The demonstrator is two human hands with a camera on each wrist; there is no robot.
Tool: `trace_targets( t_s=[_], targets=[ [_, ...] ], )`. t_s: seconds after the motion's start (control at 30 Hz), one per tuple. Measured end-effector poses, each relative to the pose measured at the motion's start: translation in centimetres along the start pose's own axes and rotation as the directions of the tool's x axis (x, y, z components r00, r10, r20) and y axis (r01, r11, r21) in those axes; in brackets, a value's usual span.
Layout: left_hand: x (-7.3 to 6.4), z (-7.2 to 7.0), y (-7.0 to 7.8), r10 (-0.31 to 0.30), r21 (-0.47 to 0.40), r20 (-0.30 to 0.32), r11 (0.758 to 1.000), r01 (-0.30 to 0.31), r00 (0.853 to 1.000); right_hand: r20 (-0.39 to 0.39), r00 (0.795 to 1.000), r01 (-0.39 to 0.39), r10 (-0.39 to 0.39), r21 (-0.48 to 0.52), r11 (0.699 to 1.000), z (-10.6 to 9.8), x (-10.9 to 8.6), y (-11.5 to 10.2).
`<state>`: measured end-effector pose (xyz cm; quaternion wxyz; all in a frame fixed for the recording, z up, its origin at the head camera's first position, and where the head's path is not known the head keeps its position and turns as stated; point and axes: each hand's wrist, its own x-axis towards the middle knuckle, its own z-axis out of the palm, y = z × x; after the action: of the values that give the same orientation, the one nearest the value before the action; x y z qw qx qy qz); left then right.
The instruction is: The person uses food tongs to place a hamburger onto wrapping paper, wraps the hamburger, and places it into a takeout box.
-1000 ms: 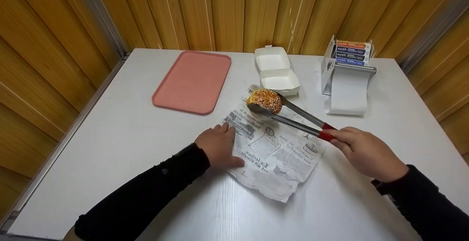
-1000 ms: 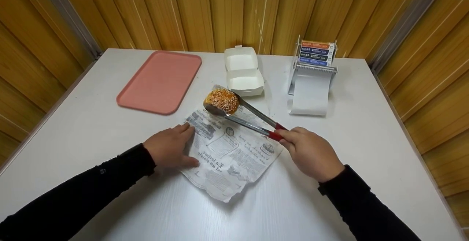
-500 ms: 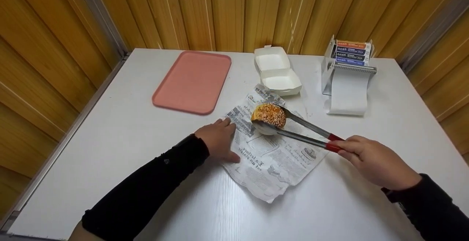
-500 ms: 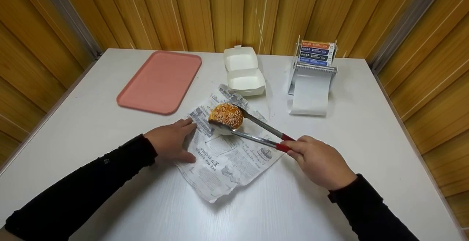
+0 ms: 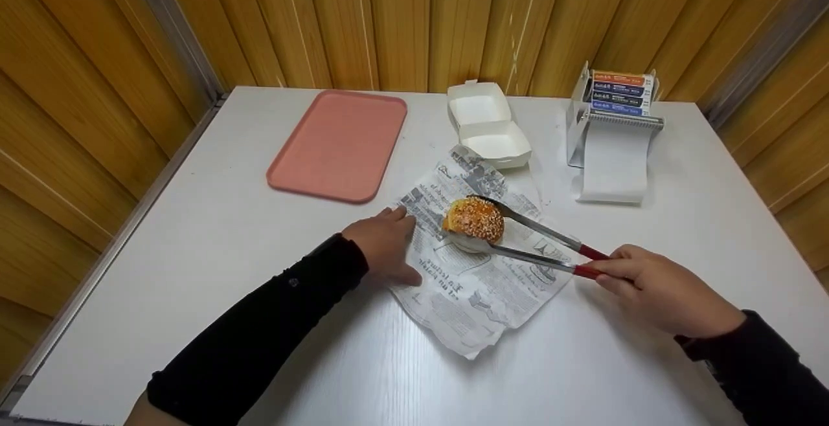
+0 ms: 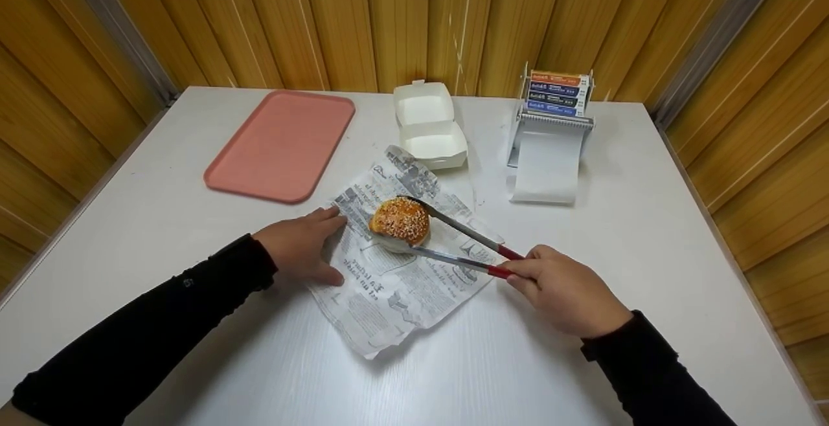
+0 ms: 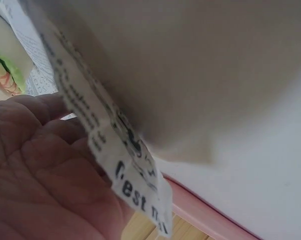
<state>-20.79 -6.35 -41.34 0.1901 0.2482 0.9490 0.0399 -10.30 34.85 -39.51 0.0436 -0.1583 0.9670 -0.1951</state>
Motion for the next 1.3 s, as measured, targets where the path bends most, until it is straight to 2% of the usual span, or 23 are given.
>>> trace_targets(
  t_s=[0.2, 0.33, 0.47, 0.67, 0.83, 0.9, 0.97, 1.03, 1.07, 1.13, 1.2, 1.27, 1.3],
  targets=[
    [0.2, 0.3, -0.1, 0.003, 0.006, 0.005, 1.0, -0.003, 1.0, -0.007, 1.0, -0.03, 0.03, 0.038, 0.999, 0.2, 0.1, 0.0],
    [0.2, 0.4, -0.2, 0.016, 0.004, -0.003, 1.0, -0.016, 1.0, -0.026, 0.999, -0.021, 0.023, 0.067, 0.998, 0.1, 0.2, -0.3],
    [0.1, 0.3, -0.1, 0.026, -0.01, -0.033, 1.0, -0.026, 0.999, -0.096, 0.995, 0.0, 0.013, 0.14, 0.99, 0.2, 0.6, -1.5],
    [-0.4, -0.2, 0.8, 0.023, -0.135, -0.149, 0.99, -0.044, 0.988, -0.211, 0.977, 0.016, 0.035, 0.237, 0.971, 0.7, 2.5, -4.3],
    [-0.9, -0.9, 2.4, 0.016, -0.231, -0.228, 0.97, -0.07, 0.973, -0.226, 0.972, 0.002, 0.062, 0.273, 0.962, 1.1, 4.6, -6.4],
    [-1.1, -1.2, 3.2, 0.008, -0.286, -0.248, 0.955, -0.081, 0.969, -0.216, 0.974, 0.007, 0.066, 0.322, 0.947, 1.5, 5.5, -7.4],
    [-1.3, -1.4, 3.9, 0.003, -0.367, -0.26, 0.924, -0.102, 0.966, -0.202, 0.977, 0.018, 0.067, 0.39, 0.921, 2.2, 6.4, -8.6],
    [-1.4, -1.6, 4.6, 0.008, -0.482, -0.274, 0.864, -0.145, 0.962, -0.173, 0.983, 0.032, 0.06, 0.484, 0.875, 3.1, 7.4, -10.0],
    [-1.4, -1.6, 5.0, 0.013, -0.538, -0.288, 0.825, -0.173, 0.958, -0.155, 0.987, 0.039, 0.051, 0.53, 0.847, 3.6, 7.8, -10.7],
    [-1.3, -1.7, 5.5, 0.02, -0.646, -0.322, 0.727, -0.235, 0.947, -0.122, 0.992, 0.059, 0.019, 0.602, 0.796, 4.6, 8.6, -12.2],
    [-1.1, -1.6, 5.7, -0.005, -0.727, -0.354, 0.63, -0.272, 0.935, -0.075, 0.997, 0.065, -0.02, 0.667, 0.742, 5.3, 9.2, -13.3],
    [-0.9, -1.5, 5.9, -0.04, -0.787, -0.37, 0.545, -0.291, 0.928, -0.045, 0.997, 0.076, -0.063, 0.7, 0.71, 5.8, 9.6, -14.1],
    [-0.9, -1.4, 5.8, -0.069, -0.819, -0.372, 0.495, -0.292, 0.926, -0.036, 0.996, 0.085, -0.084, 0.707, 0.702, 5.8, 9.8, -14.3]
  ],
)
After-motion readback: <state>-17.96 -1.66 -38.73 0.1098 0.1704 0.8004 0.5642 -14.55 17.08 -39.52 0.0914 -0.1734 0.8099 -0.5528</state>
